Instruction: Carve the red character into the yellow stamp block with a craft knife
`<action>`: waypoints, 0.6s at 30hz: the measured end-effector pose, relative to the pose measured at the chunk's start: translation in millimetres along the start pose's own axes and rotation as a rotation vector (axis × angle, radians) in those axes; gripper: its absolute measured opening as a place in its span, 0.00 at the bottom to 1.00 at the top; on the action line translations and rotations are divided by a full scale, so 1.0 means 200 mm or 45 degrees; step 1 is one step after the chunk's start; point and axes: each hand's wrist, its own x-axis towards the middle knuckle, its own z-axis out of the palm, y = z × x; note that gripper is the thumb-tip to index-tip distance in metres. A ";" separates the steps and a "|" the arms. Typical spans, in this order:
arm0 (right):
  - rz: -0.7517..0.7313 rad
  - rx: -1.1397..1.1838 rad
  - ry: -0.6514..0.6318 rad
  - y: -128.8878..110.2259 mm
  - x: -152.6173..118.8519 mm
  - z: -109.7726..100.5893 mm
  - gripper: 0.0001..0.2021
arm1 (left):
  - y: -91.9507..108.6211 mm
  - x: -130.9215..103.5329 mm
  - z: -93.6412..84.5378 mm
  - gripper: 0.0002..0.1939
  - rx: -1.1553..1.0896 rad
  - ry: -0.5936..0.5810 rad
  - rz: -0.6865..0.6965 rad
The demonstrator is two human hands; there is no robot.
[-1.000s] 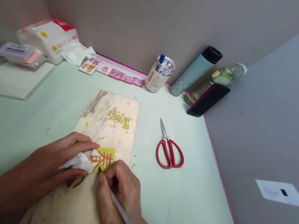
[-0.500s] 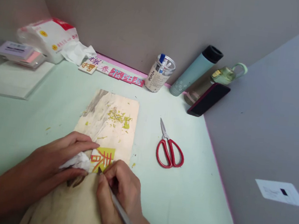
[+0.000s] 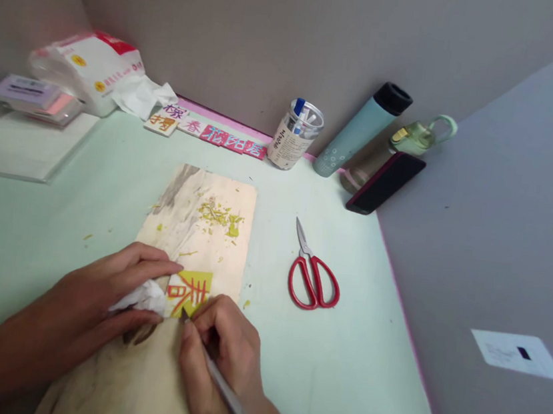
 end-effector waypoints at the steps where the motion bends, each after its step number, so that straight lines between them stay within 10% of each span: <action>1: -0.010 0.008 -0.007 0.00 0.00 0.00 0.11 | 0.00 0.00 0.00 0.21 0.001 -0.005 -0.003; 18: -0.047 0.068 0.017 0.02 0.01 0.01 0.10 | 0.00 0.00 0.01 0.21 0.032 0.009 -0.003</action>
